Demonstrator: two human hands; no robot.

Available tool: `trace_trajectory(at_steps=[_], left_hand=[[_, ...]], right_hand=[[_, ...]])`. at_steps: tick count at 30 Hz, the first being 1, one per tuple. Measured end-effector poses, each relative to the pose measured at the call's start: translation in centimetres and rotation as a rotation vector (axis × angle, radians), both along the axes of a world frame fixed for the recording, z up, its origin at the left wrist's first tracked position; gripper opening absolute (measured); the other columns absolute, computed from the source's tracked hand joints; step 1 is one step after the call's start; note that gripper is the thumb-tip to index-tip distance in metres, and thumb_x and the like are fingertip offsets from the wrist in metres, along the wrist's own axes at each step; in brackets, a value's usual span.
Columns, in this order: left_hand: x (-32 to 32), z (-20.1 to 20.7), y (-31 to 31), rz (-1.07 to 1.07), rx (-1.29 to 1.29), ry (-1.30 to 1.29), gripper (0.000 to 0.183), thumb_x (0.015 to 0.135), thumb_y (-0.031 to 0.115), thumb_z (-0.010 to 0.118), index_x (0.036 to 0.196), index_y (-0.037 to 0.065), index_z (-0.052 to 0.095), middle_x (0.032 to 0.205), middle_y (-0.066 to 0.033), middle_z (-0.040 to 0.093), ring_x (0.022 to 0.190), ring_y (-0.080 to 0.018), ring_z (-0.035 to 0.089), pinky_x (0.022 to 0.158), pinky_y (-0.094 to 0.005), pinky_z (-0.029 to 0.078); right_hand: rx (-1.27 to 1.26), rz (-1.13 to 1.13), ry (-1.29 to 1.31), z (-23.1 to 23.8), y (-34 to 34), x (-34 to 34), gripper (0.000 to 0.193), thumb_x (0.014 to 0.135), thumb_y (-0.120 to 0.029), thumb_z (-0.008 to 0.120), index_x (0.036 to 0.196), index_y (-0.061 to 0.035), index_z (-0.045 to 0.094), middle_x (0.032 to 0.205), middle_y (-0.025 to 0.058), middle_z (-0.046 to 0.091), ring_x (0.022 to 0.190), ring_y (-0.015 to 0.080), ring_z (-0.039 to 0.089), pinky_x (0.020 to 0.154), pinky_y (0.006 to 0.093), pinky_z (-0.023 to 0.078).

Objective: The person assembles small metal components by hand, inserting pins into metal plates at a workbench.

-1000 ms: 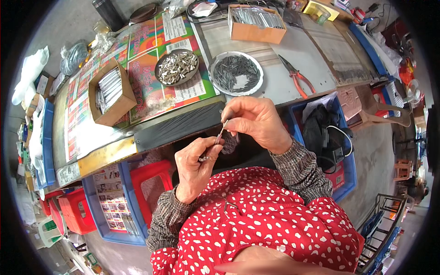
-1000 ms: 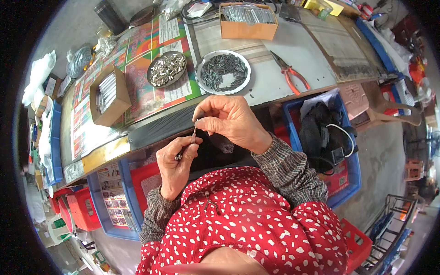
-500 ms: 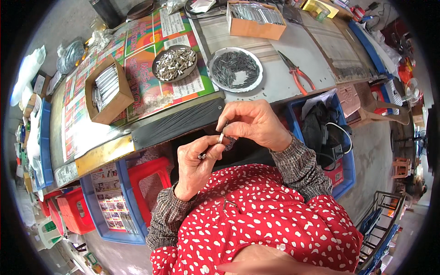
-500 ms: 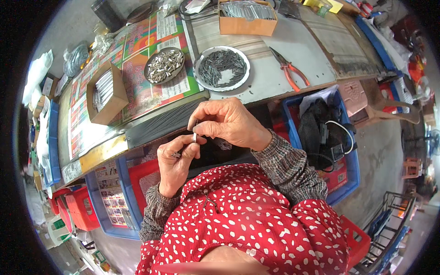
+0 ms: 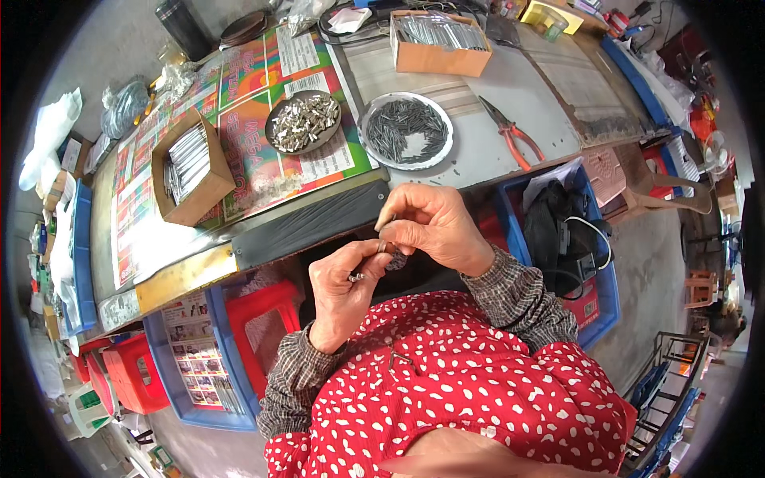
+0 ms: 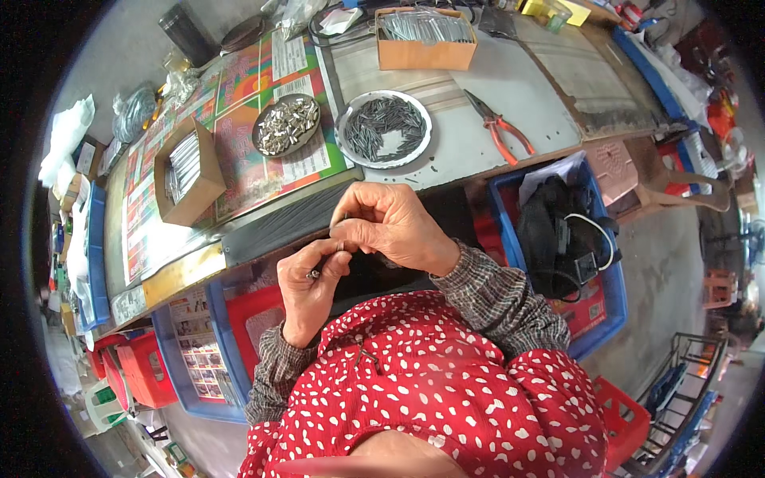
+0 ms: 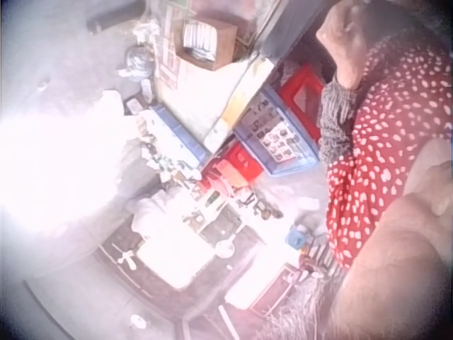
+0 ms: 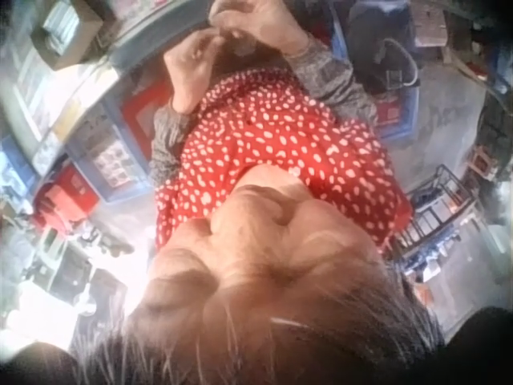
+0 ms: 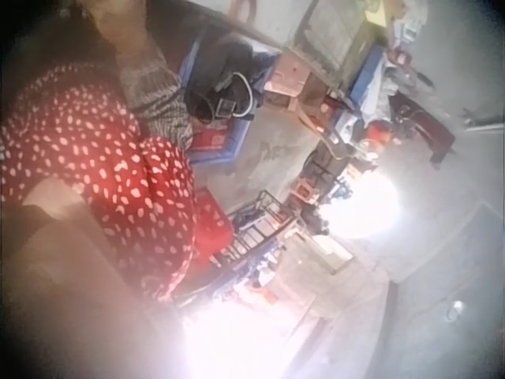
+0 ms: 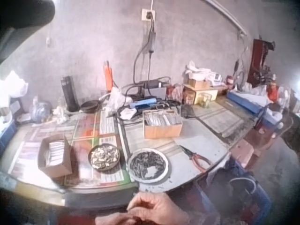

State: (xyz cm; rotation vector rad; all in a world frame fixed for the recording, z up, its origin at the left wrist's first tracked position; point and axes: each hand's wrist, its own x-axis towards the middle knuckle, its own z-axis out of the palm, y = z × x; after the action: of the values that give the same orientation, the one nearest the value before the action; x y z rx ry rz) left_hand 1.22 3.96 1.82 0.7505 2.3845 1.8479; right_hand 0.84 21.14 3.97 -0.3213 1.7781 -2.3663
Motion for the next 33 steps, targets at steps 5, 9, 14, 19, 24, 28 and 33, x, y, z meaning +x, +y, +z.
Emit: trace_trajectory(at_steps=[5,9,14,19,24,28,33], left_hand=[[0.0,0.0,0.1,-0.021,-0.011,0.045,0.013,0.075,0.001,0.069,0.085,-0.001,0.061,0.072,-0.0097,0.064,0.059,-0.0160,0.061,0.055,-0.0247,0.047],[-0.1,0.4,0.7,0.135,-0.132,0.309,0.013,0.074,0.002,0.070,0.084,0.000,0.061,0.071,-0.0102,0.063,0.060,-0.0179,0.062,0.054,-0.0258,0.047],[-0.4,0.1,0.4,0.038,-0.012,0.074,0.007,0.079,0.002,0.066,0.082,-0.002,0.061,0.064,-0.0055,0.060,0.055,-0.0098,0.055,0.054,-0.0226,0.044],[-0.2,-0.2,0.4,-0.011,0.033,-0.019,0.006,0.078,0.000,0.066,0.082,-0.002,0.061,0.065,-0.0054,0.061,0.054,-0.0092,0.053,0.054,-0.0220,0.044],[-0.1,0.0,1.0,0.174,-0.131,0.228,0.011,0.074,0.001,0.070,0.079,0.000,0.060,0.067,-0.0090,0.061,0.055,-0.0145,0.059,0.053,-0.0244,0.046],[-0.5,-0.5,0.5,0.074,-0.024,0.089,0.007,0.078,0.000,0.067,0.082,-0.002,0.062,0.065,-0.0051,0.060,0.056,-0.0086,0.054,0.055,-0.0218,0.044],[-0.2,-0.4,0.3,-0.054,0.049,-0.098,0.007,0.078,0.001,0.067,0.082,-0.001,0.062,0.065,-0.0055,0.060,0.057,-0.0093,0.056,0.055,-0.0222,0.045]], right_hand=[[-0.034,0.026,0.048,-0.9,0.1,0.2,0.014,0.085,-0.009,0.064,0.079,-0.0026,0.053,0.070,-0.0003,0.057,0.057,0.0031,0.050,0.048,0.0171,0.039],[0.123,-0.180,0.146,-1.1,-1.0,0.2,0.014,0.085,-0.009,0.064,0.078,-0.0028,0.053,0.068,-0.0016,0.054,0.055,0.0020,0.047,0.046,0.0167,0.037],[0.010,-0.038,-0.010,0.1,-0.2,-0.1,0.008,0.085,-0.004,0.062,0.085,0.0006,0.055,0.072,0.0014,0.054,0.054,0.0034,0.047,0.047,0.0163,0.038],[-0.010,0.037,0.019,-0.9,0.3,-0.1,0.009,0.084,-0.004,0.062,0.083,0.0004,0.055,0.071,0.0005,0.052,0.054,0.0037,0.048,0.046,0.0172,0.038],[0.205,-0.246,0.197,-1.6,-1.3,0.1,0.010,0.085,-0.005,0.062,0.083,0.0003,0.054,0.069,0.0006,0.052,0.053,0.0038,0.047,0.046,0.0173,0.037],[0.004,-0.079,0.045,-0.7,-0.4,-0.2,0.011,0.085,-0.006,0.063,0.082,-0.0002,0.054,0.069,0.0006,0.052,0.053,0.0035,0.047,0.045,0.0172,0.036],[-0.006,0.025,0.019,-0.8,0.3,0.1,0.012,0.085,-0.006,0.063,0.079,-0.0008,0.054,0.069,0.0008,0.052,0.053,0.0036,0.046,0.046,0.0171,0.037]])
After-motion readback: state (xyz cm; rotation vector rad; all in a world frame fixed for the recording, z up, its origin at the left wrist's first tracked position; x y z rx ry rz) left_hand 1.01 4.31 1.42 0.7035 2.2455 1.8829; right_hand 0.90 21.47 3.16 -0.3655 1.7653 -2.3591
